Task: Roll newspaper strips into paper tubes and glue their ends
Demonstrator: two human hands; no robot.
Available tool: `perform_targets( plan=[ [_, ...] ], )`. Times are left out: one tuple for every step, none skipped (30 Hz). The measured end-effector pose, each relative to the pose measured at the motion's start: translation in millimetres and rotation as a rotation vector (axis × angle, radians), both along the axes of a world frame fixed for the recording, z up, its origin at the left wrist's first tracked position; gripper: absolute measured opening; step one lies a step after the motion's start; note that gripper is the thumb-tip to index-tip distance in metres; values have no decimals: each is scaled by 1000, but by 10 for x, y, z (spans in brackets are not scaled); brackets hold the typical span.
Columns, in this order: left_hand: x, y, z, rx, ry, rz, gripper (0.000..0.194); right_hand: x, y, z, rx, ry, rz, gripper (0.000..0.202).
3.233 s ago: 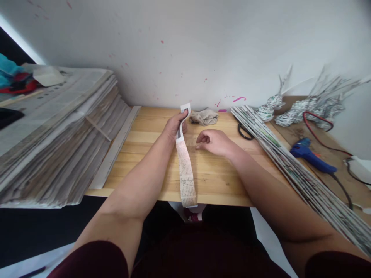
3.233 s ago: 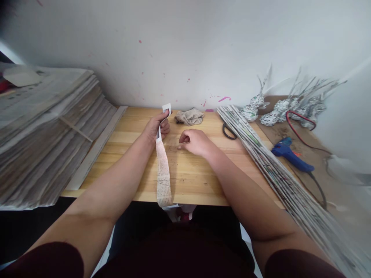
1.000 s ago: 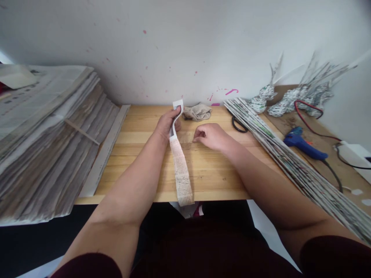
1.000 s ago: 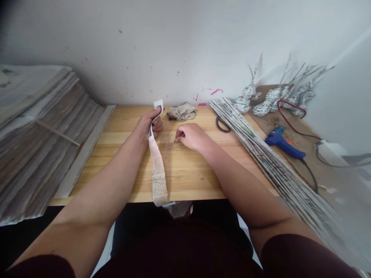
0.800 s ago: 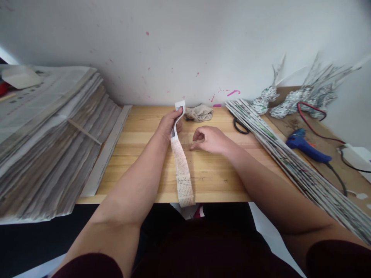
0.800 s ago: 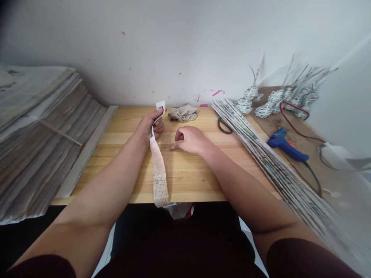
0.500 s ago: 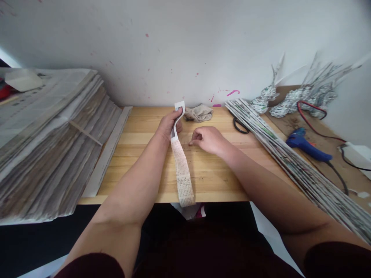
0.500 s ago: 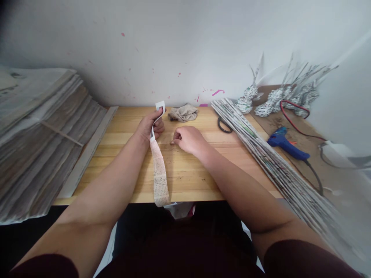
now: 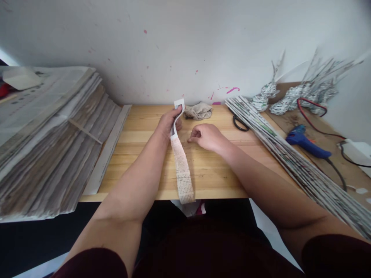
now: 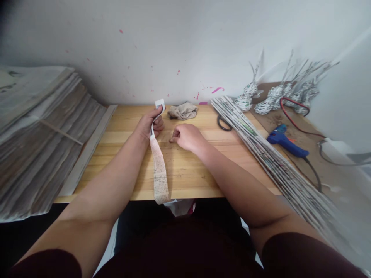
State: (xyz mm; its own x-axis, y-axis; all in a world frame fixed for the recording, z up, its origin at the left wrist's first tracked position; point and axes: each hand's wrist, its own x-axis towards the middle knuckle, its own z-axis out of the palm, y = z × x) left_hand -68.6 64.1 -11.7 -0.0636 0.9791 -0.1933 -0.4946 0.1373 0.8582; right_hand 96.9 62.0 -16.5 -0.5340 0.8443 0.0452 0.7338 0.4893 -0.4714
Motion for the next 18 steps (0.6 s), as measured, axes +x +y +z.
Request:
perform_targets(
  plan=[
    [3, -3, 5, -4, 2, 4, 29, 8, 9, -2, 6, 7, -6, 14],
    [5, -6, 11, -10, 5, 6, 29, 17, 14, -2, 1, 14, -8, 13],
    [5, -9, 17, -17, 6, 5, 29, 25, 16, 1, -19, 17, -4, 14],
    [3, -11, 22, -21, 4, 3, 29, 30, 12, 5, -42, 15, 5, 17],
    [-2, -12, 27, -24, -2, -1, 29, 31, 5, 9, -57, 10, 17, 24],
    [-11, -13, 32, -26, -14, -6, 29, 29, -3, 12, -62, 3, 30, 30],
    [-21, -15, 36, -26, -33, -12, 28, 25, -11, 13, -57, -5, 36, 35],
    [-34, -18, 40, -25, -58, -18, 27, 21, -15, 12, -40, -11, 37, 36],
    [-48, -22, 45, -26, -86, -26, 26, 20, -14, 9, -20, -11, 30, 33],
    [-63, -28, 51, -29, -116, -35, 24, 24, -6, 5, -4, -6, 20, 29],
    [-77, -36, 57, -31, -147, -47, 24, 36, 7, 1, -2, 4, 10, 24],
    [-89, -44, 64, -30, -178, -62, 25, 56, 26, -1, -12, 22, 7, 18],
    [-101, -52, 70, -25, -208, -78, 27, 82, 46, -2, -36, 47, 15, 14],
    [-111, -60, 75, -16, -235, -94, 30, 111, 66, -1, -77, 72, 37, 13],
    [-119, -67, 78, -5, -259, -111, 32, 140, 82, 2, -120, 94, 60, 16],
    [-125, -73, 80, 4, -277, -129, 32, 164, 95, 6, -154, 111, 80, 21],
    [-129, -78, 80, 11, -288, -149, 32, 182, 102, 9, -172, 122, 90, 26],
    [-131, -83, 80, 17, -293, -170, 32, 191, 105, 12, -173, 127, 88, 28]
  ],
)
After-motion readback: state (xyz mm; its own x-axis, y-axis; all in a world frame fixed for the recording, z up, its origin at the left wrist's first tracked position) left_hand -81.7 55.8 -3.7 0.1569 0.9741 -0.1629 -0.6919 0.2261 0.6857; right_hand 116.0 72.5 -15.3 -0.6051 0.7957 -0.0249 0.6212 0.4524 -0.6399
